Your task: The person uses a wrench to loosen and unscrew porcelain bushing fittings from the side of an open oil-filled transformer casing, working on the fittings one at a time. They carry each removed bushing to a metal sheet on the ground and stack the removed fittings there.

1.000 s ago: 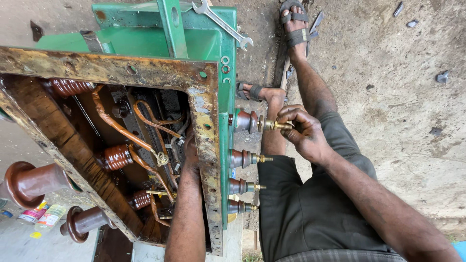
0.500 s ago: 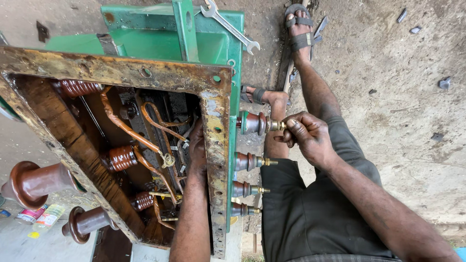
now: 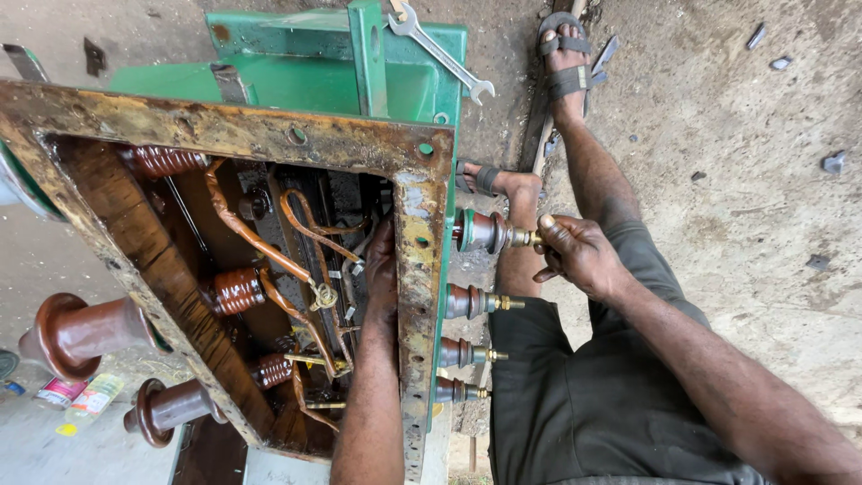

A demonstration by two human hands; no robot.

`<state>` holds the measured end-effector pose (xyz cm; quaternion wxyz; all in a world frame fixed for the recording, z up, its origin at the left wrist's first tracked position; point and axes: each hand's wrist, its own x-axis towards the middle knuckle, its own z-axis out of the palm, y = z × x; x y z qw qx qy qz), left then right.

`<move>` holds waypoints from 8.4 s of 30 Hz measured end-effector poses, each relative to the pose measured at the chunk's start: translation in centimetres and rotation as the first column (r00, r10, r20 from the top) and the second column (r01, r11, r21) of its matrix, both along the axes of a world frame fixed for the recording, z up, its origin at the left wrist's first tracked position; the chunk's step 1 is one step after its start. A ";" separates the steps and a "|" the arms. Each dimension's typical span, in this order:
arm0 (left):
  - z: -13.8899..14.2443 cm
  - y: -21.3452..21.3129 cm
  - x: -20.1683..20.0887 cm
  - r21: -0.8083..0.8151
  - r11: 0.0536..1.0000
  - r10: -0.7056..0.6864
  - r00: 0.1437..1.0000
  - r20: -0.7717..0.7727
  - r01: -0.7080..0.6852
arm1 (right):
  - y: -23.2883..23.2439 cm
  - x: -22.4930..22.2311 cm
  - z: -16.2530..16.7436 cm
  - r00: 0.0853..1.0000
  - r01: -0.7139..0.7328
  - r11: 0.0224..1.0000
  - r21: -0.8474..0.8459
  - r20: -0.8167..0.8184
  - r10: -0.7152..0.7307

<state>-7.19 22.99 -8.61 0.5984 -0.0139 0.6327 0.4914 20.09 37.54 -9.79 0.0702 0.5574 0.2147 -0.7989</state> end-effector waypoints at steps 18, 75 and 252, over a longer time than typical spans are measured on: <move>-2.3 -0.5 0.5 0.043 0.997 -0.054 0.986 -0.155 0.062 | 1.3 -1.2 2.2 0.996 0.086 0.946 -0.312 0.027 -0.082; -2.2 3.2 2.1 -0.095 0.985 -0.169 0.855 -0.490 0.141 | 4.6 -2.3 -0.1 0.704 -0.419 0.418 0.806 -0.001 0.710; -1.4 3.5 0.2 -0.222 0.958 -0.254 0.895 -0.367 0.181 | 3.5 -1.8 1.2 0.951 0.169 0.976 -0.137 -0.237 -0.198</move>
